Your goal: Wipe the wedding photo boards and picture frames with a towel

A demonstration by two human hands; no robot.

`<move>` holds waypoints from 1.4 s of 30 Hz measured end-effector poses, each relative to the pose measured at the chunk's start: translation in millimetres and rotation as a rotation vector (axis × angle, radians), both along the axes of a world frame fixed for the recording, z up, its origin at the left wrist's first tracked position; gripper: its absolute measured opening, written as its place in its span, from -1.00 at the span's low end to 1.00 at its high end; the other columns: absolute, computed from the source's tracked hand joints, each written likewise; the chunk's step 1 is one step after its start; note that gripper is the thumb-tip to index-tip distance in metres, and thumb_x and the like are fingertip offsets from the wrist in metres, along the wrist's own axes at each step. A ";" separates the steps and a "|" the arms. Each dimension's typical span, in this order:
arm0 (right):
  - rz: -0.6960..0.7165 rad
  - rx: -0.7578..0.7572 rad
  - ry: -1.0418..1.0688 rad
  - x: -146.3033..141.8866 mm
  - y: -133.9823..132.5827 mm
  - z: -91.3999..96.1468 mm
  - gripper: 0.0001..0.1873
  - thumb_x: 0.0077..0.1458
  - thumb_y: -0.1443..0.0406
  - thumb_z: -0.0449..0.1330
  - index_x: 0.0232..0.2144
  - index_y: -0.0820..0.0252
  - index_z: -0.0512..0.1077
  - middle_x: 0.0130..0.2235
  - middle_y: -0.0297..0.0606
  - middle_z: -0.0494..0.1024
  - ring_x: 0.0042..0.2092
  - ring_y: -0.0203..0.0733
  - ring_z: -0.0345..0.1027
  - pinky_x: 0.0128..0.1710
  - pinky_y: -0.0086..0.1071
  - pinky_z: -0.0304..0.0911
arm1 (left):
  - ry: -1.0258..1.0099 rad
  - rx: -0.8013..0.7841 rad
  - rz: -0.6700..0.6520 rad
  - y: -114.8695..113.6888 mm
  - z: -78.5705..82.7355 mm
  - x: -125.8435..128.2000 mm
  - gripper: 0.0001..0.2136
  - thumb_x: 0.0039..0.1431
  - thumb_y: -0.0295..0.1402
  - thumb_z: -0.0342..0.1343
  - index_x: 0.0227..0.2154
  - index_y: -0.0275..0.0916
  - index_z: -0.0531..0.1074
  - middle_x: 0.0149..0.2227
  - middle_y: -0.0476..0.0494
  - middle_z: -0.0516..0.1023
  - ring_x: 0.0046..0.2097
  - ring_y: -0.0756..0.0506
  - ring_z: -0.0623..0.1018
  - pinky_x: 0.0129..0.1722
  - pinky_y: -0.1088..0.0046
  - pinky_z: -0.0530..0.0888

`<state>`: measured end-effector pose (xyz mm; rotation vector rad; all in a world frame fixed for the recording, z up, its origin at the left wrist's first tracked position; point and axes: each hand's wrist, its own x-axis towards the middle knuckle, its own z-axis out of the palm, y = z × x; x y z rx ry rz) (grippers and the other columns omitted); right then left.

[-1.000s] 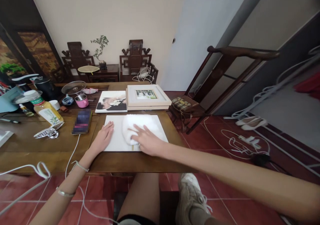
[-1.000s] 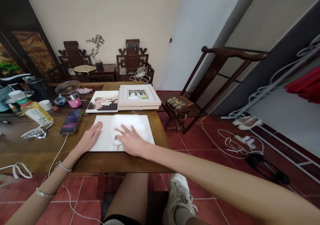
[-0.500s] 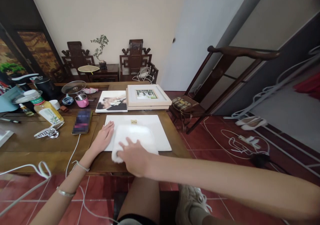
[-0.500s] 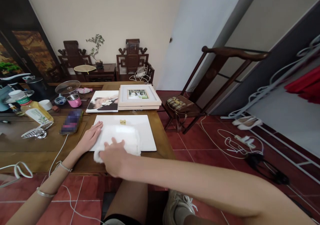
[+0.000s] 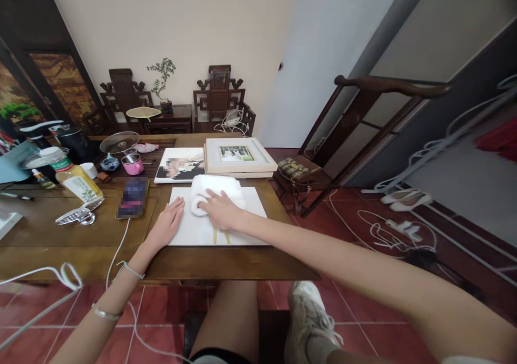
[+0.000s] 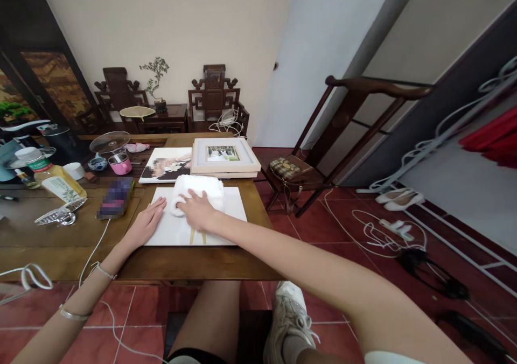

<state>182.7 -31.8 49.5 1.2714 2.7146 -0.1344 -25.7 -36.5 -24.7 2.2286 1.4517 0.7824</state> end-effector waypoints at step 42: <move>0.226 -0.133 -0.035 5.3 -35.9 32.1 -0.64 0.06 0.43 0.05 -0.11 0.11 0.48 -0.13 -0.08 0.52 -0.16 0.02 0.47 -0.28 -0.25 0.31 | -0.105 0.127 0.058 -2.9 3.0 1.3 -0.40 0.36 -0.04 -0.33 0.04 -0.41 0.44 0.14 -0.36 0.44 0.21 -0.19 0.39 0.26 0.18 0.24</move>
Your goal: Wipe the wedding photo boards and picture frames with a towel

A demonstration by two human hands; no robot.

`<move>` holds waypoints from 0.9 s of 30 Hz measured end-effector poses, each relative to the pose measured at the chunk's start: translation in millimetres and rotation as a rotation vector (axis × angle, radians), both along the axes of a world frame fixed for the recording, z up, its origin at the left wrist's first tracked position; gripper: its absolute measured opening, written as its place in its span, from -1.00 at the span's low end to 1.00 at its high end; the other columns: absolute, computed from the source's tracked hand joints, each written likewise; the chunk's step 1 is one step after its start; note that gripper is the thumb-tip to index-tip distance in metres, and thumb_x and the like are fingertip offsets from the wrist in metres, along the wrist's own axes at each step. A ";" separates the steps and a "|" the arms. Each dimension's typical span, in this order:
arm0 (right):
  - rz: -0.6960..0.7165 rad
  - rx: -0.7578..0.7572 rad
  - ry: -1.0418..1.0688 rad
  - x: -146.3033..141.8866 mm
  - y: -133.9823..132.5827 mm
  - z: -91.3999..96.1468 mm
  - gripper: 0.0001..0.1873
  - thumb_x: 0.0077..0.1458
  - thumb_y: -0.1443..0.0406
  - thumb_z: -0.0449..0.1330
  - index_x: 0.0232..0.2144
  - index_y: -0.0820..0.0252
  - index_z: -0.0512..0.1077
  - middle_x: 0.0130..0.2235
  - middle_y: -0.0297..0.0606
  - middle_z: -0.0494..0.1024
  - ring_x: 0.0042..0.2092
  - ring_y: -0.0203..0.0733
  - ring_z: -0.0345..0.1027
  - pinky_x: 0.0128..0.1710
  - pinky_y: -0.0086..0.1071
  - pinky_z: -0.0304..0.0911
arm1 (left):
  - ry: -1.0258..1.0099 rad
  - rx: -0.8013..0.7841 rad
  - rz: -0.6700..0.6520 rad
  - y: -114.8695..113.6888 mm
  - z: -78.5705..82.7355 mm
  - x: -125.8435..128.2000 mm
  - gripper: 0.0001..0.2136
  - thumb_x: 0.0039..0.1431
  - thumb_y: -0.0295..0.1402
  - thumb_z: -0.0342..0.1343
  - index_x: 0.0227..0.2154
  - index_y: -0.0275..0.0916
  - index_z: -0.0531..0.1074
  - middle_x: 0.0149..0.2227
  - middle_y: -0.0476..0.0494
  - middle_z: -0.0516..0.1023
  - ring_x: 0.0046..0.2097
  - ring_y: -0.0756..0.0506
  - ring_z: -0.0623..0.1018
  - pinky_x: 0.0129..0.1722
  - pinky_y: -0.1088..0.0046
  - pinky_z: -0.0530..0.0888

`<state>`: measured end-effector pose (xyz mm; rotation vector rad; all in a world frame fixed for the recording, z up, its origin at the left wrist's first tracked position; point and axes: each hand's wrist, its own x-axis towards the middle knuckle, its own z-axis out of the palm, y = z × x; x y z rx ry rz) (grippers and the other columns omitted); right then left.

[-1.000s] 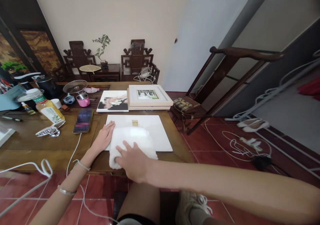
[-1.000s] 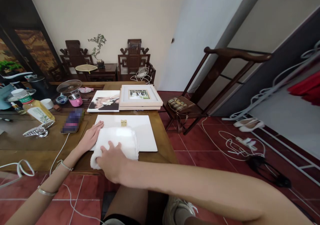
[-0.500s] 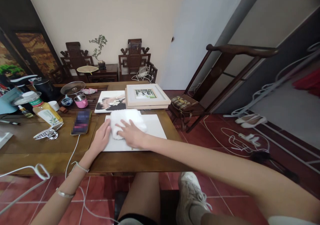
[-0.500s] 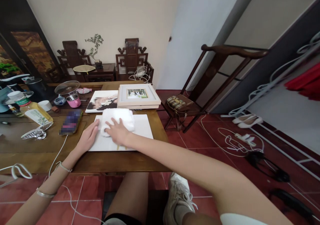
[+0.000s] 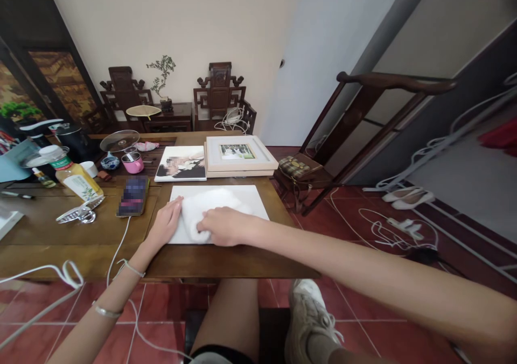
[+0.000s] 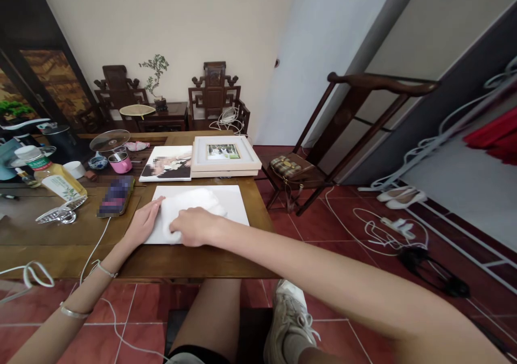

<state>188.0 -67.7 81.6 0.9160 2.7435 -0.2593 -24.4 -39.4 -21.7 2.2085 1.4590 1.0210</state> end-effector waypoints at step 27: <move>-0.333 0.146 0.020 59.3 58.5 -21.8 -0.53 0.06 0.56 -0.03 0.01 0.34 0.40 -0.07 0.07 0.52 -0.06 0.01 0.44 -0.15 -0.32 0.24 | -0.014 -0.020 0.012 1.3 -1.9 0.0 -0.51 0.35 -0.13 -0.23 -0.07 -0.33 0.52 0.07 -0.27 0.51 0.18 -0.17 0.43 0.24 0.17 0.27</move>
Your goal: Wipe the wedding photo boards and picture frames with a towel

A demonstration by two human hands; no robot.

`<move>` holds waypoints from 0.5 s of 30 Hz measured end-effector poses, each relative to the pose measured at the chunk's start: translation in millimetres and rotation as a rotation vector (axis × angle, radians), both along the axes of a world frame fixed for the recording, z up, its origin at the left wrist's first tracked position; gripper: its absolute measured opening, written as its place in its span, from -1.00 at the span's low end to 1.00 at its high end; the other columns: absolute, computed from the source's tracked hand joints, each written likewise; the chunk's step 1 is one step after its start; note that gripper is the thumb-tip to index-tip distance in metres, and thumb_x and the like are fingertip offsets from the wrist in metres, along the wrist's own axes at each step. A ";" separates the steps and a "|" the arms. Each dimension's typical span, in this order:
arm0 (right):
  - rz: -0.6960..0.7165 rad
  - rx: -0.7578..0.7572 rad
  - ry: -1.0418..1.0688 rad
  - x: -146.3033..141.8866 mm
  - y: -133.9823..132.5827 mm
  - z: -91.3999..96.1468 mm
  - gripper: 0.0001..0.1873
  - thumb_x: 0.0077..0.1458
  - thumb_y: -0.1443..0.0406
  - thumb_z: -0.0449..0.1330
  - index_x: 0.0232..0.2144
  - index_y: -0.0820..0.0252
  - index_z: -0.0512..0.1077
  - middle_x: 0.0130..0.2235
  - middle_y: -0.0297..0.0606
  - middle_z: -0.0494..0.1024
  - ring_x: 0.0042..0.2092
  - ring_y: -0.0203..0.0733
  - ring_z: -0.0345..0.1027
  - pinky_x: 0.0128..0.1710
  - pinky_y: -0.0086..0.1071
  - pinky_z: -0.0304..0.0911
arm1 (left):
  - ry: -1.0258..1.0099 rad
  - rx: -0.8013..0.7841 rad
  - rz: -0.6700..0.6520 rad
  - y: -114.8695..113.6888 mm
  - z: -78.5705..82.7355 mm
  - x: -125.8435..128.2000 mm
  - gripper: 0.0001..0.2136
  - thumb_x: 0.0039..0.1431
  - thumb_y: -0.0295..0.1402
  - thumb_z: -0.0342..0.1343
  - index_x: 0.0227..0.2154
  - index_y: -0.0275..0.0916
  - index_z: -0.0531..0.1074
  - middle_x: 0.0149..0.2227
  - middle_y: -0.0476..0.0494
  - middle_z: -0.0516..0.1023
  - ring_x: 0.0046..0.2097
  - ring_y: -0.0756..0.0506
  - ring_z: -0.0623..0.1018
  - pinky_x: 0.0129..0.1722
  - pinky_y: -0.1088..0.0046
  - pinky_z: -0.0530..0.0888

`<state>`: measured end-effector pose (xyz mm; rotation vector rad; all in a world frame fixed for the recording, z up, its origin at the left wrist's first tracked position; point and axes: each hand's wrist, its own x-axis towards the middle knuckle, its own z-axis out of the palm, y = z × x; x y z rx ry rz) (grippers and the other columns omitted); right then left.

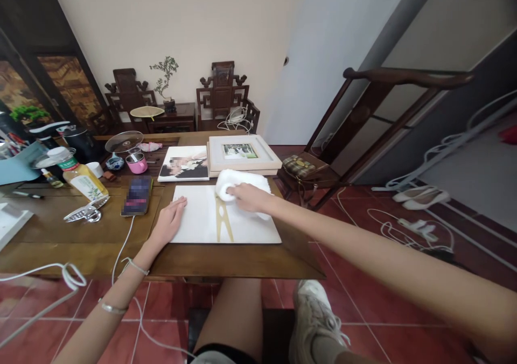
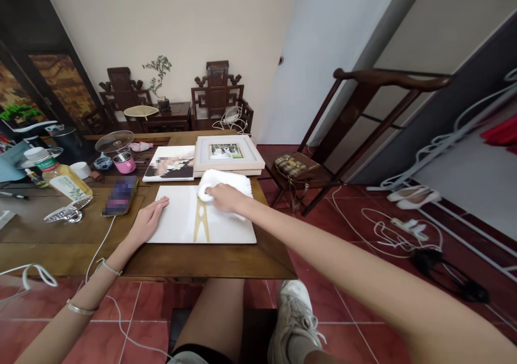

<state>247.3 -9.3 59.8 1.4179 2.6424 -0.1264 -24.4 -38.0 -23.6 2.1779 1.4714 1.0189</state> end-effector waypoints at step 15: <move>0.029 -0.114 -0.111 27.9 -75.9 9.8 -0.54 -0.02 0.53 -0.01 -0.10 0.17 0.46 -0.07 0.02 0.50 -0.16 0.08 0.47 -0.25 -0.22 0.26 | 0.032 0.009 -0.004 0.0 0.6 -0.2 -0.50 0.35 -0.13 -0.24 -0.06 -0.36 0.51 0.08 -0.31 0.50 0.18 -0.18 0.43 0.25 0.18 0.25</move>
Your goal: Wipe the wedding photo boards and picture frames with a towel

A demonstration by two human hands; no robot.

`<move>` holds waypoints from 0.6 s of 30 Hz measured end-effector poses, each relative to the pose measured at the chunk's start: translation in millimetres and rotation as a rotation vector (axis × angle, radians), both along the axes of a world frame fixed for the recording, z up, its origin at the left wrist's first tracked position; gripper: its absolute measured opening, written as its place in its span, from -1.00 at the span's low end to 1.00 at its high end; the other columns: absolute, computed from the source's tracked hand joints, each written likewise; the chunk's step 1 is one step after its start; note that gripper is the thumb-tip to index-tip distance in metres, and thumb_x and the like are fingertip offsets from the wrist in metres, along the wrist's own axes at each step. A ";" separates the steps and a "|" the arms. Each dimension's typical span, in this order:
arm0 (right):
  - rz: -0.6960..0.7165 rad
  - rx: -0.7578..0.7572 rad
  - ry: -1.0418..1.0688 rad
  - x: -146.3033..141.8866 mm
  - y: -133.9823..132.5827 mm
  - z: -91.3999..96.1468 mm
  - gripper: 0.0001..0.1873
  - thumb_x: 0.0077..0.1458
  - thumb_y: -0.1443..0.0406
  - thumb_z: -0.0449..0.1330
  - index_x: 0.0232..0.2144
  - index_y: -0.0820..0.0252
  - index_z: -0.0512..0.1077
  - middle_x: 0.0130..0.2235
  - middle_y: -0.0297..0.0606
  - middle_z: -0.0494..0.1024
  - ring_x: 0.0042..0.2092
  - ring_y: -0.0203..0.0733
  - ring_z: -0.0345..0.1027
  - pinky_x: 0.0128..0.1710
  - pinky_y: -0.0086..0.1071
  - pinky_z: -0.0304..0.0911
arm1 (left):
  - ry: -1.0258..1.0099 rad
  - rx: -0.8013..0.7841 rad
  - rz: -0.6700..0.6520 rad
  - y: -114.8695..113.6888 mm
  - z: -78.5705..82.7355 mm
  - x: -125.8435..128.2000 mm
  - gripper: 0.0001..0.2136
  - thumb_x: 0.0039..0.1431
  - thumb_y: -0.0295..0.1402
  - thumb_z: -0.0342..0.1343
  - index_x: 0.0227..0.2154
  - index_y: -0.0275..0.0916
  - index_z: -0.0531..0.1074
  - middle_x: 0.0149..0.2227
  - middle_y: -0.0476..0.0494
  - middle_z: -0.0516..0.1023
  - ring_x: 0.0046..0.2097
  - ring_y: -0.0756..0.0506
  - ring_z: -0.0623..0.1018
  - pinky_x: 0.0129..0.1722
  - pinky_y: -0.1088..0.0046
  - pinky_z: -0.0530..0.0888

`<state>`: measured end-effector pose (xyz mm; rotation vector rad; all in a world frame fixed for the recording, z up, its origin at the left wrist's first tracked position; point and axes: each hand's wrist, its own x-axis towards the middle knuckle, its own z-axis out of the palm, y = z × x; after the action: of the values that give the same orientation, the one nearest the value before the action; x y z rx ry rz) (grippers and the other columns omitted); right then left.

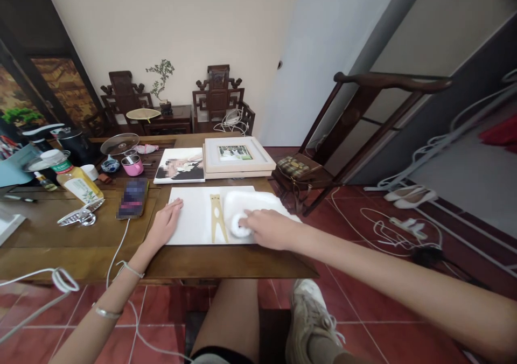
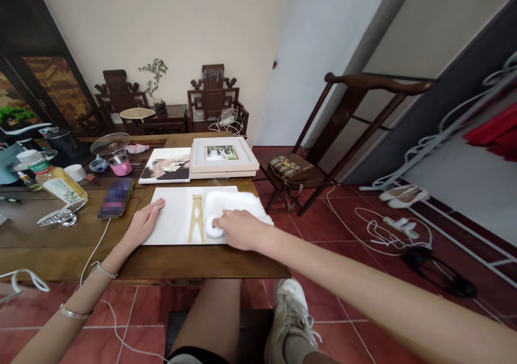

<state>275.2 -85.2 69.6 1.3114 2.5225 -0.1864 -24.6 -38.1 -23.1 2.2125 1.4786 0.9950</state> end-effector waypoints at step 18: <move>0.099 -0.183 0.032 -1.4 0.2 17.8 -0.57 -0.10 0.59 0.00 -0.24 0.18 0.47 -0.25 -0.08 0.51 -0.06 -0.01 0.41 -0.24 -0.38 0.20 | -0.008 -0.003 0.006 0.6 -1.7 -0.4 -0.52 0.35 -0.11 -0.23 -0.06 -0.29 0.51 0.08 -0.26 0.51 0.18 -0.17 0.43 0.25 0.16 0.25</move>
<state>273.8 -85.0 87.4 1.1195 2.5207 -0.4083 -25.1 -37.5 -24.8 2.2004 1.4835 1.0022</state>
